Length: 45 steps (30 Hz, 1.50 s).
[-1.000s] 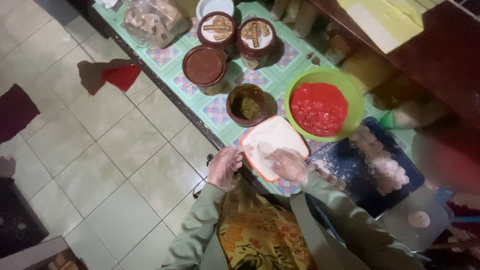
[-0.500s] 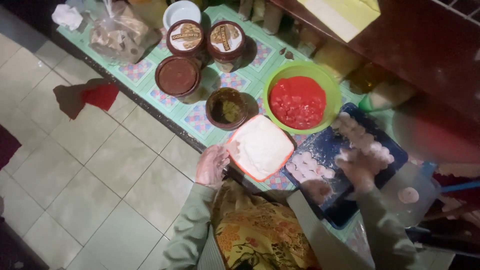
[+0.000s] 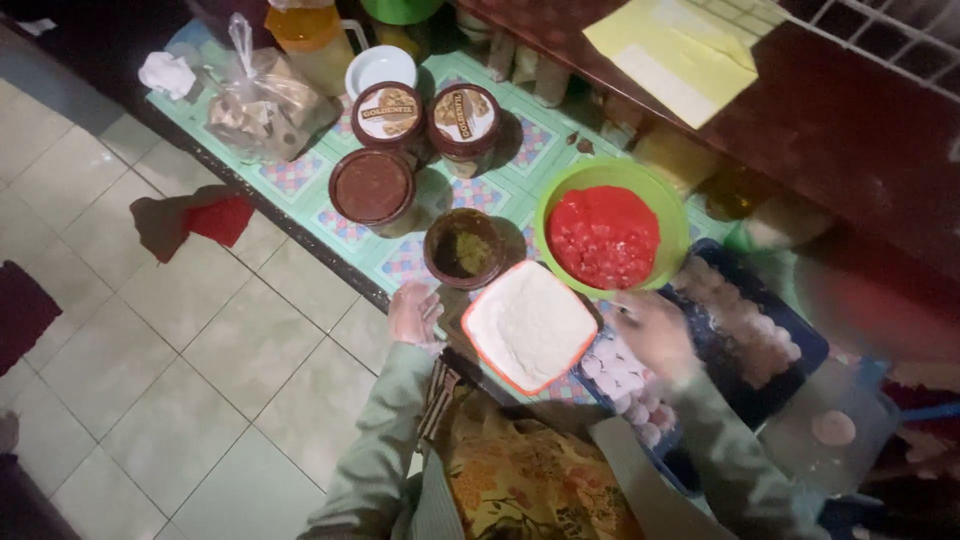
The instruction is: The person repeatedly scoops a green paste from a small brown container, places it onto small red dough pieces, and rolls them in a white powder. The finished items are placed onto a blue tray. The person wears clear disposable gloves throughout the process.
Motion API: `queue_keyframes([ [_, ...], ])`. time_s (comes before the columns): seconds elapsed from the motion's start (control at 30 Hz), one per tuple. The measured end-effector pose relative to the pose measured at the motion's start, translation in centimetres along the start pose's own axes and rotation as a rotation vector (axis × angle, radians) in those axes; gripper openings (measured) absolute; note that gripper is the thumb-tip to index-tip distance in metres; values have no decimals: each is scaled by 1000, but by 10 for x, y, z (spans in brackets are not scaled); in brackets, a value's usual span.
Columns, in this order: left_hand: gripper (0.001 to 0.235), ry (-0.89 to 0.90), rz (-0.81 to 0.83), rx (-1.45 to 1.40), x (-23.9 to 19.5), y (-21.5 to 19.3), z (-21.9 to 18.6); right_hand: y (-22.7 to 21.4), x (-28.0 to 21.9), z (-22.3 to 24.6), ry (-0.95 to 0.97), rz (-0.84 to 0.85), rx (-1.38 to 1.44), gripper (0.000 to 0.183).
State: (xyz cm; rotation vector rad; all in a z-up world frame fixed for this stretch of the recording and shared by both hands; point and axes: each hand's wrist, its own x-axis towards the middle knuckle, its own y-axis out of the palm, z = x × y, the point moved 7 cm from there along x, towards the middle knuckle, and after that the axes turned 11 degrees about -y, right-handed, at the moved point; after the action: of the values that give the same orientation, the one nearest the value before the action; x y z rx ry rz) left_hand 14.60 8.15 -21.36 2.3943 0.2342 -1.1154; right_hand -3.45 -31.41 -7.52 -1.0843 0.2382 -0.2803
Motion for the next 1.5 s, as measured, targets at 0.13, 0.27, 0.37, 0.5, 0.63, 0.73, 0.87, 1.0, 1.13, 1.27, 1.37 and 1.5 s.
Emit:
queue_keyframes([
  [0.13, 54, 129, -94, -75, 76, -21, -40, 5, 62, 159, -717, -143, 45, 35],
  [0.27, 84, 229, -214, -124, 93, -13, -108, 66, 113, 225, -670, -97, -152, 22],
  [0.37, 81, 290, -261, -72, 81, 10, -145, 196, 191, 205, -667, -165, -458, 12],
  [0.5, 69, 241, -183, -65, 199, -16, -144, 218, 189, 228, -922, -81, -743, 7],
  [0.63, 34, 141, -129, 47, 138, -7, -161, 219, 194, 230, -959, 66, -759, 13],
  [0.73, 27, -28, -5, 21, 103, -3, -165, 173, 185, 247, -924, 197, -752, 15],
  [0.87, 37, 13, 142, -19, 71, -6, -162, 76, 163, 259, -560, 405, -514, 19],
  [1.0, 42, 89, 156, -37, 14, 3, -170, -16, 137, 281, -274, 547, -330, 28],
  [1.13, 48, 239, 150, 81, -47, 27, -184, -62, 129, 267, -40, 609, 211, 43],
  [1.27, 43, 700, 234, 502, -15, 24, -161, -44, 143, 223, -255, 477, 130, 33],
  [1.37, 41, 930, 118, 826, -38, 52, -152, -44, 138, 204, -534, 481, -195, 36],
  [1.5, 39, 1030, 81, 1171, -76, 83, -144, -53, 129, 214, -602, 392, -224, 42],
])
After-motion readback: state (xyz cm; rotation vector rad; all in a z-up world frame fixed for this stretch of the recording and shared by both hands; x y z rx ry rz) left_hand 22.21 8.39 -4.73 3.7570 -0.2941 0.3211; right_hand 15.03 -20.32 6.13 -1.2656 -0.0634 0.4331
